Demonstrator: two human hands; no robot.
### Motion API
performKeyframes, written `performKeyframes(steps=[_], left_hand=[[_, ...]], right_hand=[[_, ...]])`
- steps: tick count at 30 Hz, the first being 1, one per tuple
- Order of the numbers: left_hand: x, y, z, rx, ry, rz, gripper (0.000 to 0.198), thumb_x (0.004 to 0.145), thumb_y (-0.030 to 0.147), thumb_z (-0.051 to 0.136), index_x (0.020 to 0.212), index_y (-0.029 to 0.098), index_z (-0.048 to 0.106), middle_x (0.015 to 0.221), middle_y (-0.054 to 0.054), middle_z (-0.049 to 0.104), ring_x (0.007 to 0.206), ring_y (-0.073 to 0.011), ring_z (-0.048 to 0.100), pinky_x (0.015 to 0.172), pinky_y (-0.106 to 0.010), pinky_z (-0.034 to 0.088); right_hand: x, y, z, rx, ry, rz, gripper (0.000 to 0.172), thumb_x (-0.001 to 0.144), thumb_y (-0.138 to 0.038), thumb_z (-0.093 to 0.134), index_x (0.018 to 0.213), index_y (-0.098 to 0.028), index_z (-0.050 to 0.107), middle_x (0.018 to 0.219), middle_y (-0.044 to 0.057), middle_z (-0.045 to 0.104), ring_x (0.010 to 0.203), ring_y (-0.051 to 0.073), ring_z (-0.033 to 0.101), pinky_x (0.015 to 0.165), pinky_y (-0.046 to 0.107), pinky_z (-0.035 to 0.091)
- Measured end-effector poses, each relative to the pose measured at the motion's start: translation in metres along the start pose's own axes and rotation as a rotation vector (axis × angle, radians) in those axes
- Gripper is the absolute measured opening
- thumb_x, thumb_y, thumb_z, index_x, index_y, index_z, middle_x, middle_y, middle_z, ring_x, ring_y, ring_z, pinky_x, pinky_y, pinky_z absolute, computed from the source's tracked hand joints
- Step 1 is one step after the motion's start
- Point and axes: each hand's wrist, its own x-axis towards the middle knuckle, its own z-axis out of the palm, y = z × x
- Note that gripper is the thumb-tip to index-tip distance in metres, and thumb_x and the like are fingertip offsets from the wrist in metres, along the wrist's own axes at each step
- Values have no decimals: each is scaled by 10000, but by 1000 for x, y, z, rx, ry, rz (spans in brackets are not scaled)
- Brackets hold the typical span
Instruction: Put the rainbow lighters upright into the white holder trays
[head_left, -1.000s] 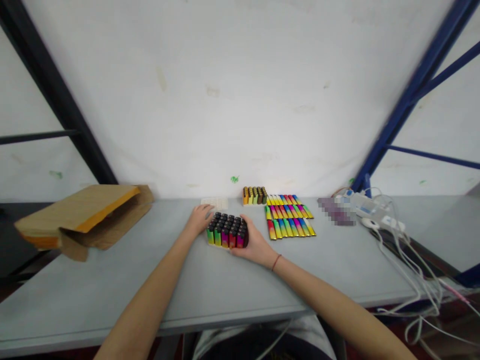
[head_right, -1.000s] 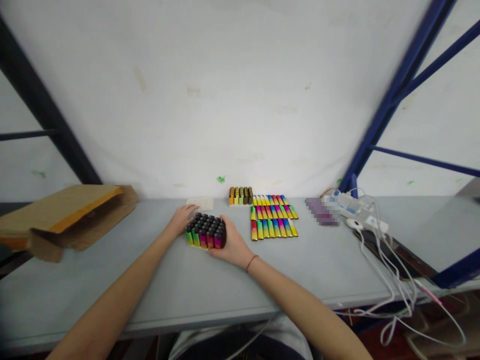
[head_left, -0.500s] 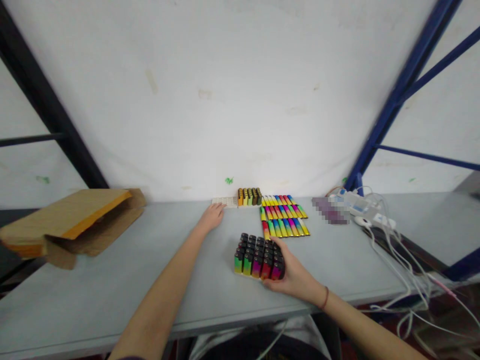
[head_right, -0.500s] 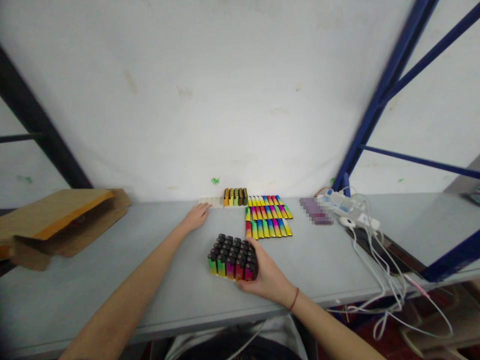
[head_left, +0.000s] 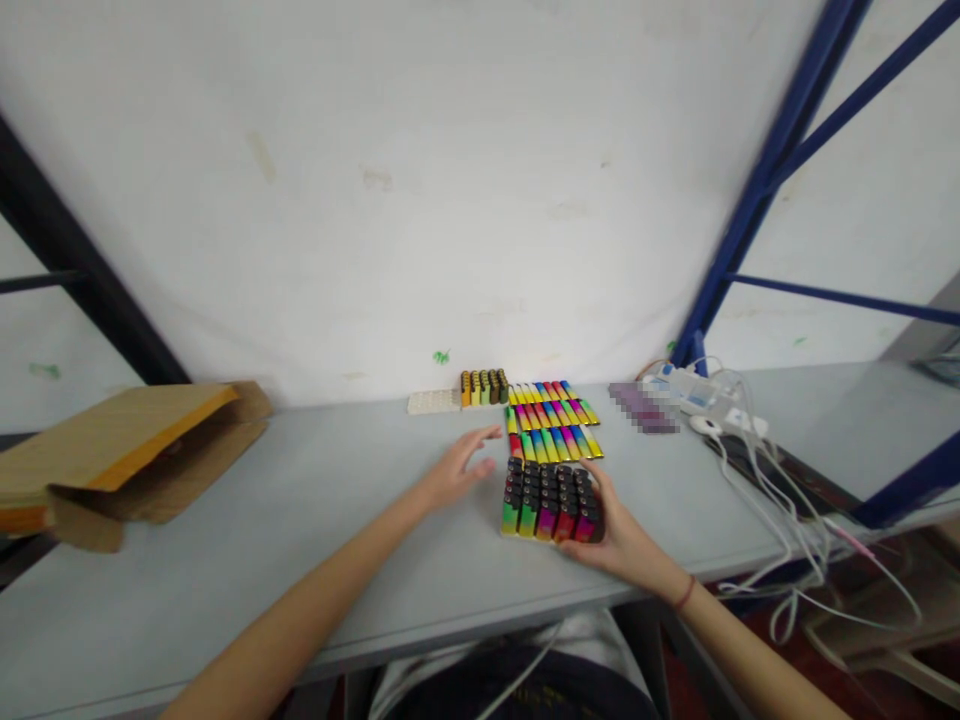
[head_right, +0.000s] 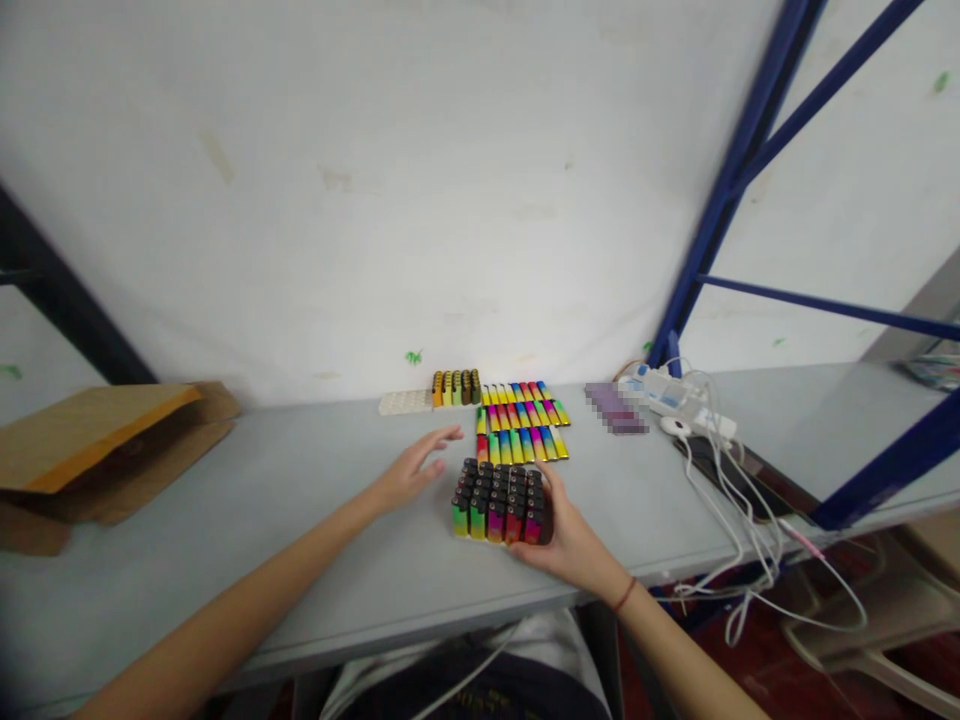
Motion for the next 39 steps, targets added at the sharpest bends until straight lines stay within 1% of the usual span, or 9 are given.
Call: performKeyframes(steps=[5,8,11,14,18,20,25,29,39], left_hand=[[-18,27,21,-30,-105,1,899,790,654,635,1493,226,271,1472,-145,413,1326,-315,427,1084,-470,391],[-19,33,25,76,-86,44,835,804,576,674,1480,256,302,1490,-135,376,1357,-309,380,1138,-480,318],[-16,40,25,152,-50,130,709,841,520,663,1440,279,370,1484,-129,372,1363,-304,365,1141,-488,308],[-14,45,26,175,-26,149,672,843,505,670,1414,278,398,1466,-127,392,1346,-303,385,1123,-492,332],[-12,46,26,155,-2,128,675,822,492,697,1381,243,411,1418,-133,447,1309,-292,431,1114,-484,349],[-13,44,24,161,28,128,620,822,481,698,1331,230,450,1392,-136,467,1292,-288,446,1103,-478,363],[-15,44,12,250,25,169,407,828,426,700,1161,229,571,1363,-126,477,1252,-281,470,1057,-459,406],[-14,46,5,333,7,221,342,811,396,719,1083,218,614,1356,-128,477,1230,-284,477,1045,-448,409],[-6,55,3,433,-69,229,373,787,412,717,1086,216,610,1393,-140,451,1255,-306,456,1047,-475,391]], right_hand=[[6,7,-4,37,-20,-13,1015,759,-322,749,1499,-252,57,1381,158,458,1275,256,504,1078,477,407],[8,12,-9,-15,-13,-33,993,758,-339,751,1497,-255,93,1392,160,448,1271,261,502,1049,471,437],[6,9,-15,-180,85,-98,931,754,-365,746,1484,-265,177,1433,160,401,1320,287,439,1019,477,457],[3,-4,-23,-367,203,-209,713,800,-354,690,1416,-267,341,1429,148,394,1335,301,403,1019,488,448],[2,-22,-27,-551,182,-301,326,853,-310,620,1171,-256,578,1325,120,468,1286,289,444,1074,493,385],[4,-23,-26,-562,177,-292,382,847,-329,629,1213,-257,547,1345,124,451,1294,292,435,1061,484,401],[8,-5,-19,-443,169,-176,812,795,-422,686,1452,-266,236,1449,155,358,1301,314,428,935,450,505],[8,2,-17,-385,121,-118,806,812,-424,670,1457,-286,205,1460,144,342,1279,304,447,933,451,503],[9,-3,-21,-407,129,-139,718,843,-419,634,1434,-285,248,1462,141,333,1314,296,405,917,422,509]])
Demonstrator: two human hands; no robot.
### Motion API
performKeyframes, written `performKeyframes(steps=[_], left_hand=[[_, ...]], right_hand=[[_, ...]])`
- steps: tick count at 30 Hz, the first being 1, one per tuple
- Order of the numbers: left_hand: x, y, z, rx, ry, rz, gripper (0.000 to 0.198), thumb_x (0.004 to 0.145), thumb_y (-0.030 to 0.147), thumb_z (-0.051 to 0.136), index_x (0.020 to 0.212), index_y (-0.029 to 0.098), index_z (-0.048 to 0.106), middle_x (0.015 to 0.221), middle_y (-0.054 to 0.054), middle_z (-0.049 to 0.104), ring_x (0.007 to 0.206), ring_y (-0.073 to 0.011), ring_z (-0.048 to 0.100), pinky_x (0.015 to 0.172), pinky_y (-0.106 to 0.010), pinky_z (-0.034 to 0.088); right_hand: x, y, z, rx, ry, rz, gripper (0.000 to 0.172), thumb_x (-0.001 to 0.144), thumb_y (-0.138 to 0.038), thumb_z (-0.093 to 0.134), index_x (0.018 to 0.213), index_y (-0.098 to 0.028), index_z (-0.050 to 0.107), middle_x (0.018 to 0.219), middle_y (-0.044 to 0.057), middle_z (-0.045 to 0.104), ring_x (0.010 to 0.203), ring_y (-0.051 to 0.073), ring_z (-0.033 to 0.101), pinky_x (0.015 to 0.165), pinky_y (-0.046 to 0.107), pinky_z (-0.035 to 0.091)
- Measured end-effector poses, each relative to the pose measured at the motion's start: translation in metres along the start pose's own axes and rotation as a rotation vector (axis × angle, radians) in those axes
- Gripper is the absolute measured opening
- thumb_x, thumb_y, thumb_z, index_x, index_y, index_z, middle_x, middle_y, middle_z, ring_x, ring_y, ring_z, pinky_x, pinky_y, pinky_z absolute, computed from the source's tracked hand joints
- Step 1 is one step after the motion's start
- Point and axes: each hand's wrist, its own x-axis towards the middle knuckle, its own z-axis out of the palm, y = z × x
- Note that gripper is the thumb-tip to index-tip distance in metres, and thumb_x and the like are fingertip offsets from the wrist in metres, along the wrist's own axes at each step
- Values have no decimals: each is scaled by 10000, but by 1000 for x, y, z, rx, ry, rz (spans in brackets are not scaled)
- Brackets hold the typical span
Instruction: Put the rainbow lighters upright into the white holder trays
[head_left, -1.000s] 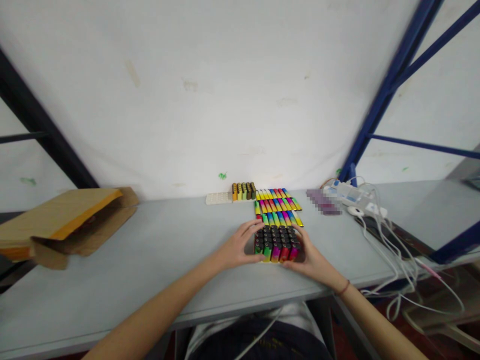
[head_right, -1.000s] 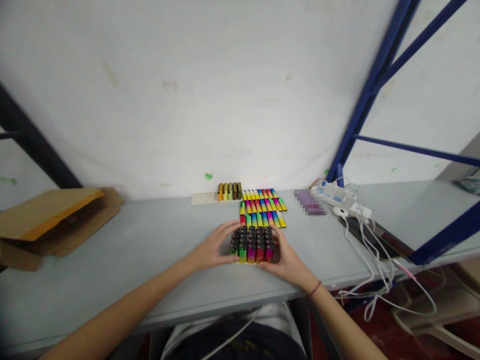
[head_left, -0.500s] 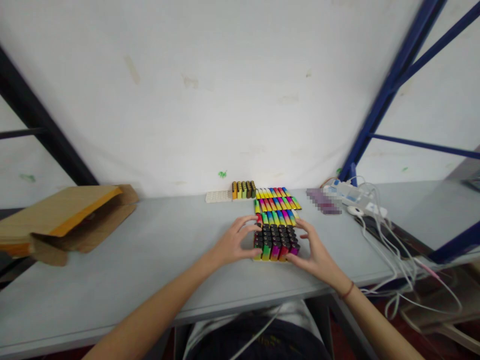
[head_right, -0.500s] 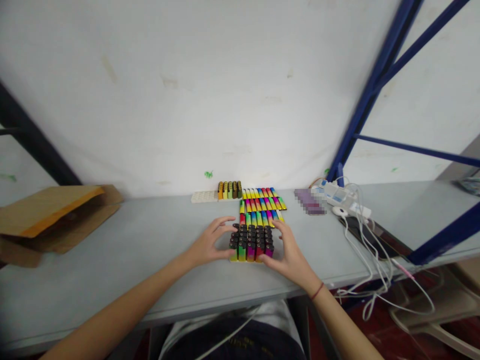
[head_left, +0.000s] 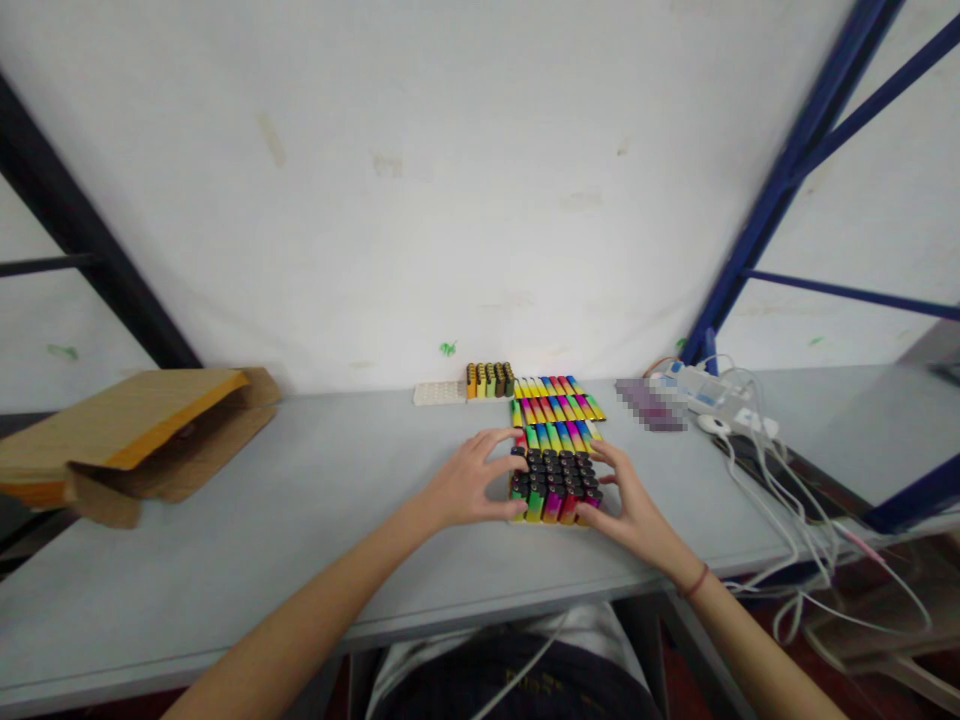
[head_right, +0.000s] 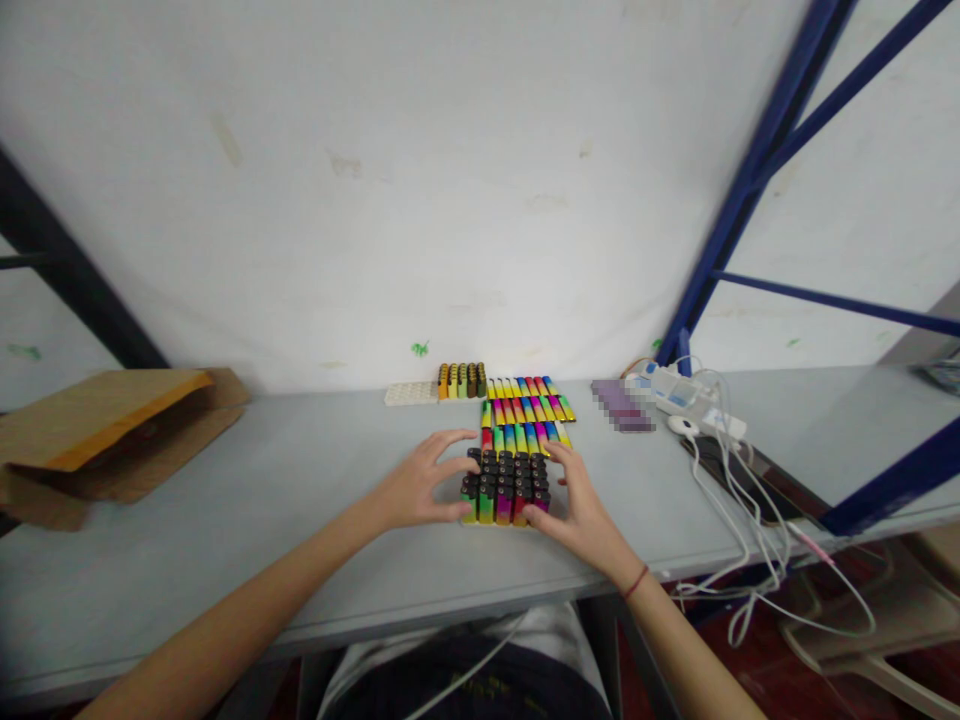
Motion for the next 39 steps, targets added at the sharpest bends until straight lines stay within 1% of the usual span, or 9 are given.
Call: performKeyframes(steps=[4,10,13,18,22,25,29,36,39], left_hand=[[-4,1,-3,0,-6,-31,407,793,438,710,1130,236,603,1402,-124,449,1260,-299,452,1058,-466,384],[-7,2,-4,-25,14,4,336,791,414,718,1054,224,631,1365,-122,482,1240,-288,469,1063,-452,374],[-5,4,-3,-32,18,16,333,793,407,713,1056,220,634,1354,-120,493,1232,-285,476,1063,-443,375],[-4,6,-2,-20,29,-6,331,797,403,702,1068,227,627,1370,-115,482,1234,-286,472,1060,-448,375],[-8,4,-2,-13,36,-19,341,798,411,699,1080,233,622,1361,-107,492,1223,-282,476,1048,-442,385],[-10,2,-3,-12,52,-32,342,797,418,700,1073,230,624,1341,-108,509,1207,-280,488,1034,-443,399],[-10,1,-5,2,55,-19,279,806,404,697,1026,237,654,1327,-100,522,1194,-277,499,1026,-438,406],[-10,0,-5,15,77,25,227,825,371,682,1003,231,673,1291,-99,541,1177,-271,505,1018,-427,397],[-10,1,-6,-13,91,19,202,864,360,627,1002,218,666,1263,-103,552,1163,-264,511,1009,-421,401]], right_hand=[[3,-5,-2,-52,39,-31,697,842,-416,631,1426,-263,281,1458,152,334,1345,309,371,948,445,496],[13,-29,-6,-160,71,-148,622,844,-387,629,1387,-254,355,1447,142,355,1363,296,351,1101,510,355],[18,-39,-4,-221,59,-199,575,844,-376,625,1354,-241,398,1423,147,378,1344,295,373,1099,507,358],[26,-50,2,-334,16,-322,417,827,-338,641,1213,-208,550,1359,154,444,1301,310,394,1072,523,372],[32,-59,7,-402,-20,-395,362,809,-350,661,1151,-234,631,1346,136,479,1300,337,375,1056,571,358],[34,-64,10,-432,-53,-411,326,806,-361,670,1117,-261,674,1347,121,494,1294,355,369,1036,590,363],[35,-66,11,-447,-67,-404,286,812,-358,670,1085,-277,702,1341,104,516,1285,356,380,1046,611,341],[35,-65,10,-453,-82,-416,292,813,-350,670,1094,-272,691,1331,99,529,1279,345,391,1053,600,342],[35,-64,10,-443,-79,-416,314,810,-356,670,1109,-259,676,1325,103,534,1275,338,398,1052,589,350]])
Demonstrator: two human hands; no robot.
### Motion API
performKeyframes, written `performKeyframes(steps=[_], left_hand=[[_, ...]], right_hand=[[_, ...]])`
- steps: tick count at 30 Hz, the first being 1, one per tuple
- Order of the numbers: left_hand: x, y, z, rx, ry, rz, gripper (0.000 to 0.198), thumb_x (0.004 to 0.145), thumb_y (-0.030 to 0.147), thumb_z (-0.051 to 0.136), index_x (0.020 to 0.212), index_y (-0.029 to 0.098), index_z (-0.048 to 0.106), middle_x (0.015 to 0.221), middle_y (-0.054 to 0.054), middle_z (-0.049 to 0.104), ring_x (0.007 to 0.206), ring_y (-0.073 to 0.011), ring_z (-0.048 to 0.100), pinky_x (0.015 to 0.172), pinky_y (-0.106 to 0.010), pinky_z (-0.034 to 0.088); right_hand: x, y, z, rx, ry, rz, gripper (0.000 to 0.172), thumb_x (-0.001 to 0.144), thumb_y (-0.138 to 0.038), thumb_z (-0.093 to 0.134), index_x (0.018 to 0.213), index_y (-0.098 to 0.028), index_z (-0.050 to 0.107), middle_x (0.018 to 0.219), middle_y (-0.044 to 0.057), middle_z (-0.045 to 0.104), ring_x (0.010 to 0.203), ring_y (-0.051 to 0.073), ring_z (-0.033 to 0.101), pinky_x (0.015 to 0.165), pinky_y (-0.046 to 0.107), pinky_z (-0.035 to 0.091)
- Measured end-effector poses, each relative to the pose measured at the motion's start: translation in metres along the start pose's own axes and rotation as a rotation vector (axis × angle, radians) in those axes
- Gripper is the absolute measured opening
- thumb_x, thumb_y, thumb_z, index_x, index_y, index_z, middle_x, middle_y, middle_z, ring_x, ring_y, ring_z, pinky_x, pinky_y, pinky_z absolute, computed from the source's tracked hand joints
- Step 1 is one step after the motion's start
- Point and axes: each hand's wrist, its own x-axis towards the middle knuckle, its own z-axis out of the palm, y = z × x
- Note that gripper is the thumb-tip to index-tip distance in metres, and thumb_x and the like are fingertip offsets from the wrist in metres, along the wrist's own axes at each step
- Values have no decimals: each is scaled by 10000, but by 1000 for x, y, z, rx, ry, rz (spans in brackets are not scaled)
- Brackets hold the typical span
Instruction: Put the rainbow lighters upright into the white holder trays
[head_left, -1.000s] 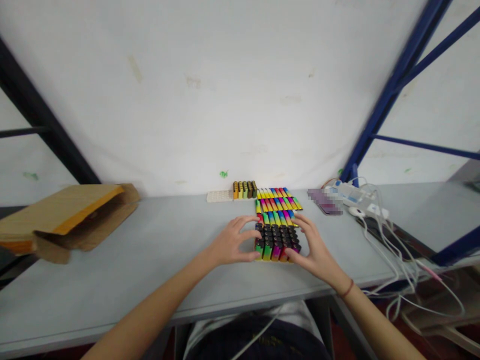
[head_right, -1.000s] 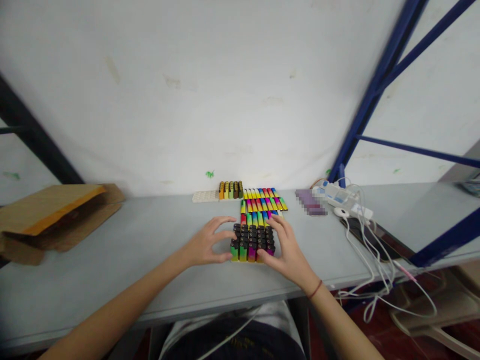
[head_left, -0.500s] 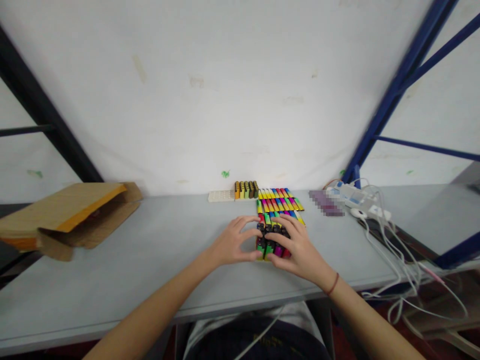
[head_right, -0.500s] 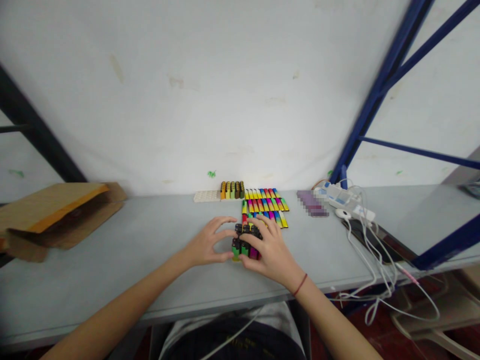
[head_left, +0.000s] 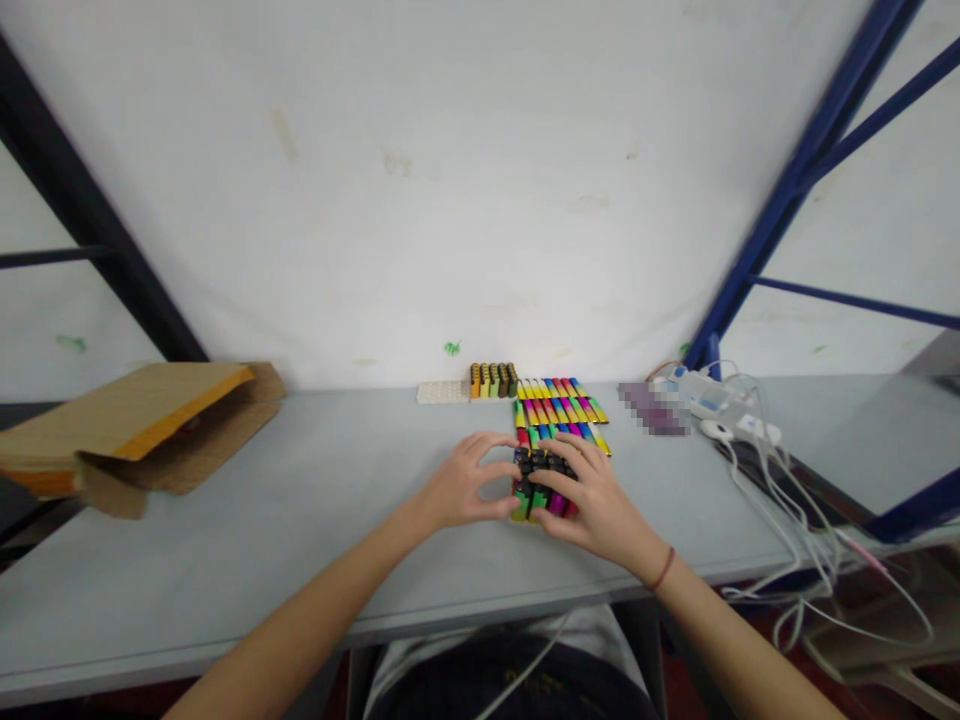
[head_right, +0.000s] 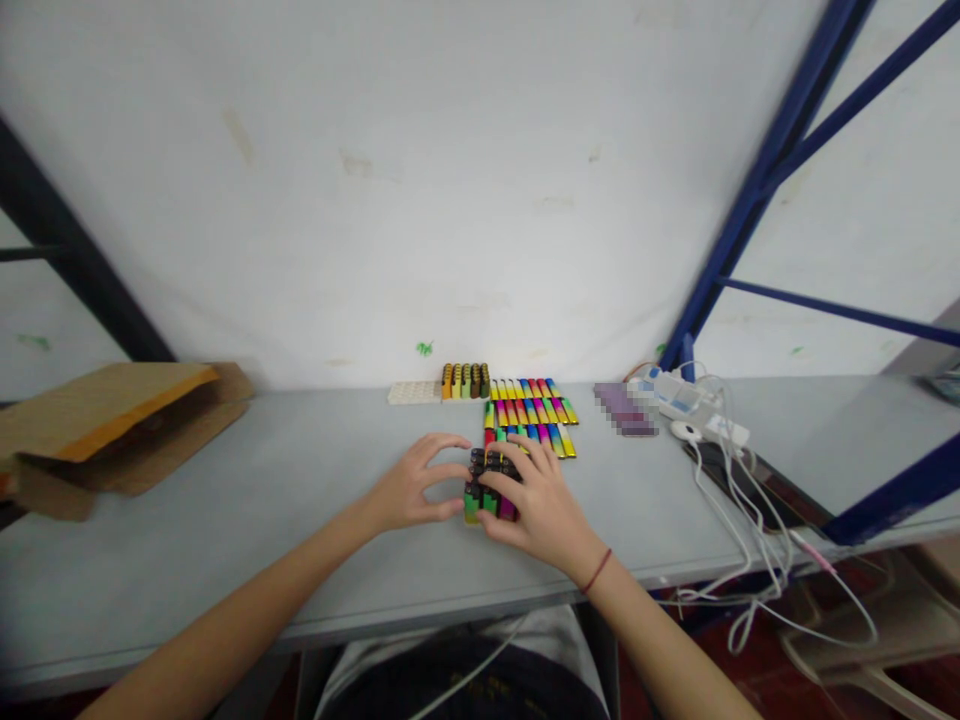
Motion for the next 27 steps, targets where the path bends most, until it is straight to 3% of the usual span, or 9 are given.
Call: performKeyframes(steps=[5,10,27], left_hand=[[0,2,-3,-37,-13,-57,200,931,287,493,1012,206,657,1139,-93,605,1049,-226,548,951,-390,442],[1,1,-3,-41,-24,-48,198,918,243,484,994,214,664,1065,-79,619,988,-215,559,923,-374,449],[2,3,-5,-82,-43,-23,247,877,176,493,1018,225,691,1071,-78,621,987,-215,564,922,-380,467]], right_hand=[[0,0,0,0,17,1,322,813,-358,665,1113,-241,669,1325,115,536,1273,337,400,1049,584,354],[0,-1,-1,-4,-1,-7,279,812,-351,665,1075,-262,688,1314,99,548,1267,338,412,1054,591,343],[7,-1,-8,36,-20,-13,264,812,-345,675,1062,-272,718,1261,84,589,1249,321,433,1023,527,386]])
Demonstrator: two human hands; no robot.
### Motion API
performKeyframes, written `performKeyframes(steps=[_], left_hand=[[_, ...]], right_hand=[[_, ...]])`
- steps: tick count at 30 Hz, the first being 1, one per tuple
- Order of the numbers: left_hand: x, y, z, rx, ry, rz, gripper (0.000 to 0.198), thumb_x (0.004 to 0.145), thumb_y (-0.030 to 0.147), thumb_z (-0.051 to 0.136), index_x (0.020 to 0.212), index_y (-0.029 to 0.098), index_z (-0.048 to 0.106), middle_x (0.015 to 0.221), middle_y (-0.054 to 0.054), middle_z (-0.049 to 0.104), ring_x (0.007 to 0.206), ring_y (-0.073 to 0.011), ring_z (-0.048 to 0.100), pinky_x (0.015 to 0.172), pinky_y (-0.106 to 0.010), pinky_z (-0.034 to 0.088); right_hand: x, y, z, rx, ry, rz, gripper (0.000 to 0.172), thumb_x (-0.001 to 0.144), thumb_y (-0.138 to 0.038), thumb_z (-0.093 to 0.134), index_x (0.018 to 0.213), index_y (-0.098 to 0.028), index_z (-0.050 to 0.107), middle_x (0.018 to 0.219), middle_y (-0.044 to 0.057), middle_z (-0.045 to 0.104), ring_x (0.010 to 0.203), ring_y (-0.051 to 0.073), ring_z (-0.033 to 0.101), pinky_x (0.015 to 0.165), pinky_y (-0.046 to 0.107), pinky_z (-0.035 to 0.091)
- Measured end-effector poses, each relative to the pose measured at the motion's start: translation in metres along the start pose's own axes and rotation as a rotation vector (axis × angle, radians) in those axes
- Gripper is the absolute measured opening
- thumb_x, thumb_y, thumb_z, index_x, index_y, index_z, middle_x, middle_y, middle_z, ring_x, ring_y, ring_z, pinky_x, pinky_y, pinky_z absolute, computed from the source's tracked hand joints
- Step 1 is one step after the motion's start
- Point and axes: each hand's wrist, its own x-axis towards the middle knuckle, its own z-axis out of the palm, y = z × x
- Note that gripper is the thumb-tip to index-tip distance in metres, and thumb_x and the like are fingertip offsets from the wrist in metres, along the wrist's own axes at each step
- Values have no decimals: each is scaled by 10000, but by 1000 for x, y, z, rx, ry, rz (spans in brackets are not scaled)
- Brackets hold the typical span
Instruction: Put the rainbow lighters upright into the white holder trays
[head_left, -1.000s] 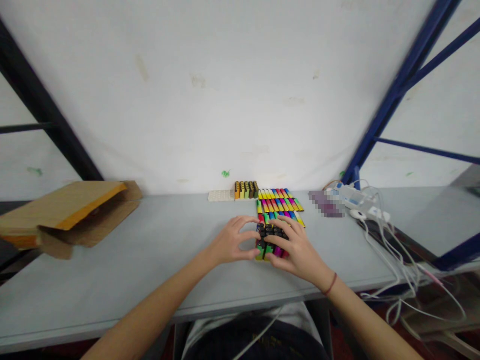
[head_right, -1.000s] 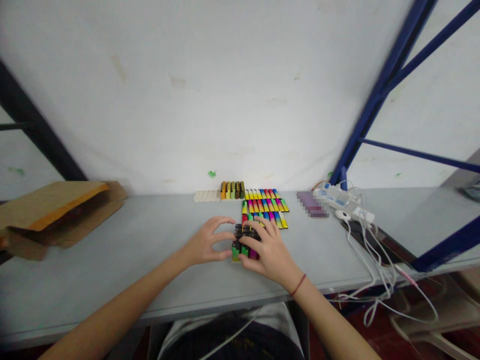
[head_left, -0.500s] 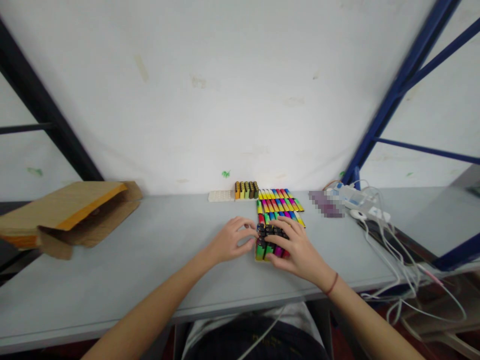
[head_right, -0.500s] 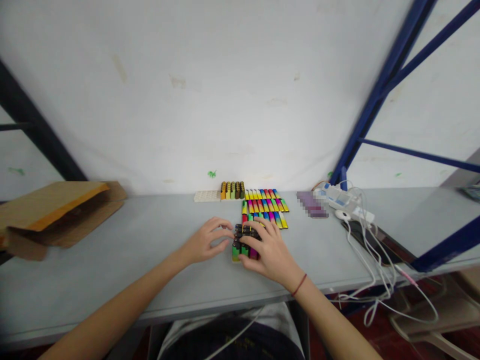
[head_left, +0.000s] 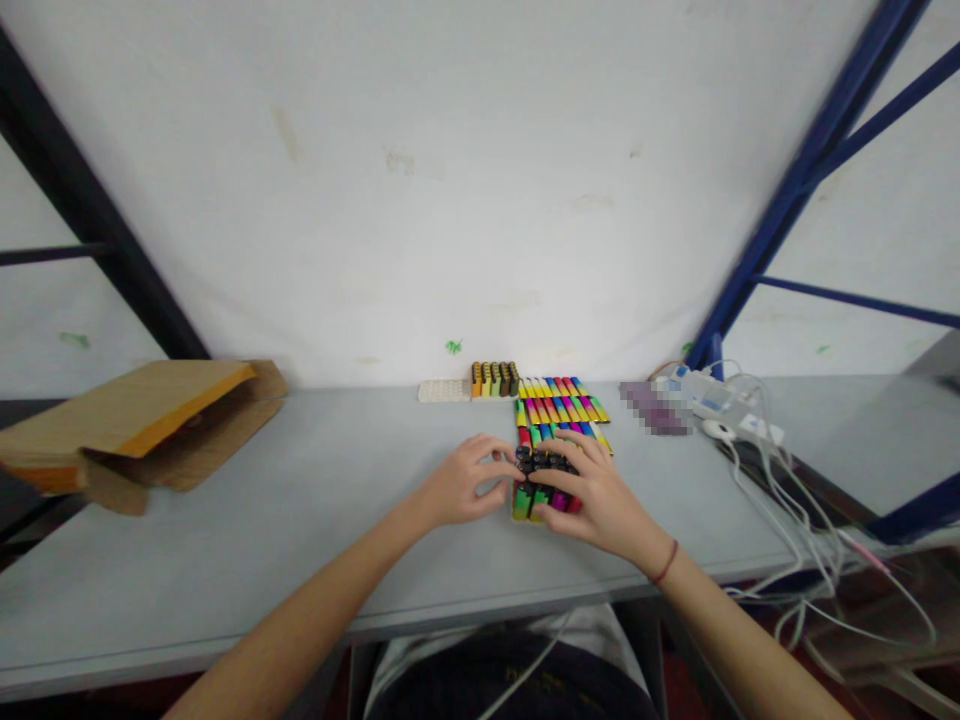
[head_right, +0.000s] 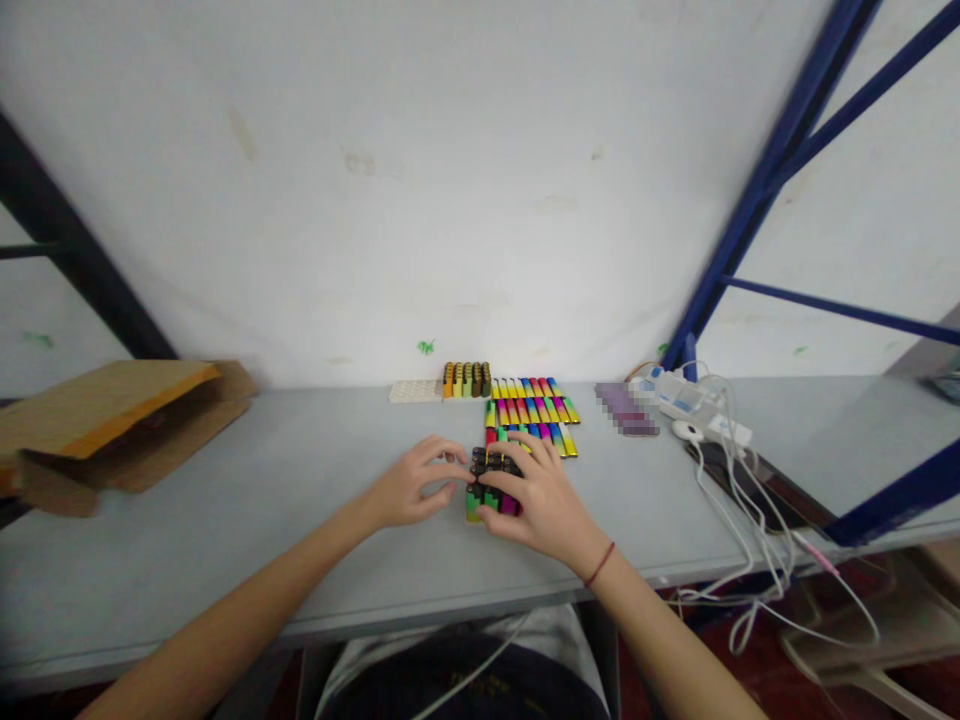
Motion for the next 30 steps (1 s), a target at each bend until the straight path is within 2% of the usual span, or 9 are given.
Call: performKeyframes(steps=[11,18,23,26,30], left_hand=[[4,1,0,-31,-21,4,203,906,202,468,948,205,667,968,-65,683,906,-199,606,864,-356,467],[5,-2,1,-114,-36,30,136,957,279,529,942,197,636,953,-48,704,911,-177,630,886,-316,475],[6,0,3,-187,-22,-65,151,944,307,546,903,192,635,912,-41,693,868,-169,628,833,-292,498],[8,2,0,-259,49,-155,137,915,302,576,899,182,639,883,-34,682,815,-158,622,785,-280,508],[12,6,-5,-422,157,-304,130,881,292,598,890,169,641,859,-28,665,799,-151,631,789,-282,529]], right_hand=[[3,0,3,23,9,-12,250,817,-354,669,1043,-251,698,1240,89,604,1225,314,459,1015,527,398],[-1,1,4,29,10,14,239,826,-348,656,1040,-243,683,1240,96,605,1233,311,459,1034,543,375],[1,1,2,59,20,37,215,826,-337,660,1016,-240,687,1213,90,621,1224,305,474,1035,529,375],[6,2,1,141,48,61,181,851,-313,633,1006,-231,679,1162,90,648,1177,279,526,1006,486,411],[19,1,-1,254,81,114,174,898,-281,581,1038,-219,666,1037,80,703,1002,227,633,915,409,474]])
